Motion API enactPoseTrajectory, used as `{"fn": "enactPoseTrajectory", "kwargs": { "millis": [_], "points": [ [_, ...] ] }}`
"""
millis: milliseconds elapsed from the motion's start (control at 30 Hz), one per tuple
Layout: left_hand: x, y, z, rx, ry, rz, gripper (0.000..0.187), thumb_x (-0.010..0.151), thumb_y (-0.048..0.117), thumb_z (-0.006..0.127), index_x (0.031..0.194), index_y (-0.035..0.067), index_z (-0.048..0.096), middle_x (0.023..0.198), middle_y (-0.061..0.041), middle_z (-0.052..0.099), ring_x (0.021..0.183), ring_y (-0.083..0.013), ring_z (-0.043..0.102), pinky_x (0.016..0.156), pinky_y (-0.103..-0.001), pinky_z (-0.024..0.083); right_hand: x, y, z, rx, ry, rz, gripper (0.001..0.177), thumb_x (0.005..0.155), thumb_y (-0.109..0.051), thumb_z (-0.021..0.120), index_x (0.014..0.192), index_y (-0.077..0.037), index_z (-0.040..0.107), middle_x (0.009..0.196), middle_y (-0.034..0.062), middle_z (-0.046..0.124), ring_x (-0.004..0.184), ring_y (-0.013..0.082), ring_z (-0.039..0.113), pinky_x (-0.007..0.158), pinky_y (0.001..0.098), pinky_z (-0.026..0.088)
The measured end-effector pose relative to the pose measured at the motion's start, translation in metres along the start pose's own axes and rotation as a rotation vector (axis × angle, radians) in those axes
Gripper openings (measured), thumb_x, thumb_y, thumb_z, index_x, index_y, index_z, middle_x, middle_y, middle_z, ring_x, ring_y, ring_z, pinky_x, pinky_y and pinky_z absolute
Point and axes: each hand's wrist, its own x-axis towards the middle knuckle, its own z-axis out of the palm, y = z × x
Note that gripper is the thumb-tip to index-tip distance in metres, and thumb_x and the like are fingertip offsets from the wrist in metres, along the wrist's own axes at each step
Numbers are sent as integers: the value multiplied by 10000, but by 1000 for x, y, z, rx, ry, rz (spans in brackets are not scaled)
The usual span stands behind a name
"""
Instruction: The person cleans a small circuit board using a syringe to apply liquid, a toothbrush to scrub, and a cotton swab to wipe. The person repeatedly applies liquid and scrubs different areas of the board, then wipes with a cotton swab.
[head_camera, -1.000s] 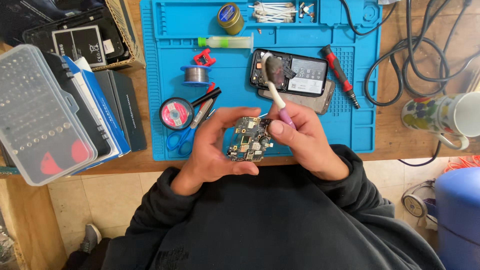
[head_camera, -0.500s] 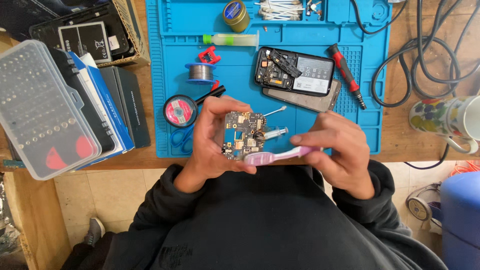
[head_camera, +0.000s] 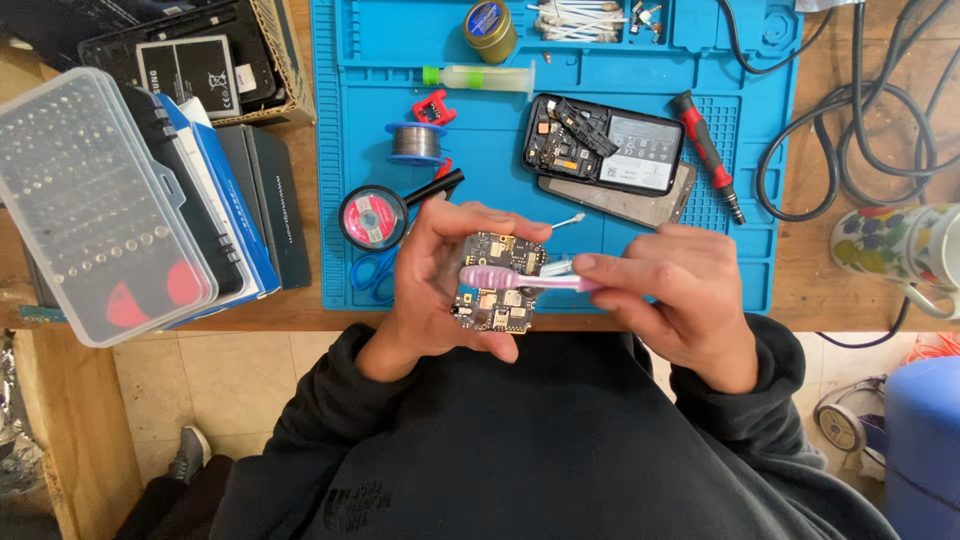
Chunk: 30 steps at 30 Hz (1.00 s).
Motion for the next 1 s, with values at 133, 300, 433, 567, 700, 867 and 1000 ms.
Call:
{"fn": "enactPoseTrajectory", "kwargs": {
  "millis": [133, 300, 433, 567, 700, 867, 1000],
  "points": [
    [-3, 0, 1, -37, 18, -40, 978, 636, 332, 1162, 1383, -17, 634, 1339, -274, 798, 1375, -430, 766, 1209, -517, 613, 3, -8, 1, 140, -54, 8, 269, 1105, -248, 732, 1268, -78, 862, 653, 12, 593, 517, 227, 600, 508, 387, 382],
    [-1, -4, -2, 48, -5, 42, 977, 668, 394, 1151, 1408, 14, 639, 1358, -223, 813, 1381, -400, 772, 1221, -481, 583, -1, -8, 5, 1, 14, -6, 287, 1086, -251, 767, 1263, -57, 881, 680, 53, 614, 539, 283, 625, 533, 411, 423],
    [-1, 0, 2, 62, -9, 24, 943, 704, 396, 1136, 1411, 15, 643, 1373, -221, 813, 1389, -400, 767, 1222, -477, 579, -4, 5, -2, -75, 26, 21, 285, 1062, -225, 811, 1282, -65, 896, 689, 53, 663, 532, 300, 622, 539, 427, 448],
    [2, 2, 4, 17, 19, 19, 914, 700, 341, 1144, 1387, -4, 650, 1348, -247, 822, 1358, -406, 782, 1205, -485, 589, -3, -1, 5, -54, 74, 33, 286, 1078, -253, 791, 1268, -62, 888, 692, 45, 666, 538, 288, 615, 542, 426, 451],
    [2, 3, 5, 6, 13, 8, 909, 713, 332, 1139, 1393, -17, 647, 1366, -266, 816, 1365, -409, 776, 1206, -468, 590, 2, 3, -2, -114, 93, 52, 289, 1094, -236, 772, 1279, -55, 901, 688, 47, 673, 536, 290, 617, 556, 413, 454],
    [-1, 3, 2, 29, -4, -6, 933, 728, 426, 1121, 1415, 2, 655, 1377, -248, 823, 1364, -382, 779, 1214, -450, 578, 10, -3, -3, -57, 70, 31, 283, 1100, -281, 747, 1244, -88, 897, 649, 52, 648, 525, 274, 607, 566, 406, 461],
    [-9, -5, -4, -148, 4, -165, 1049, 652, 442, 1158, 1415, -75, 656, 1294, -274, 818, 1237, -333, 806, 1163, -412, 620, 7, 7, -18, -245, 119, 83, 245, 1143, -259, 763, 1241, -98, 920, 888, 72, 766, 712, 324, 661, 725, 444, 518]
  ]
}}
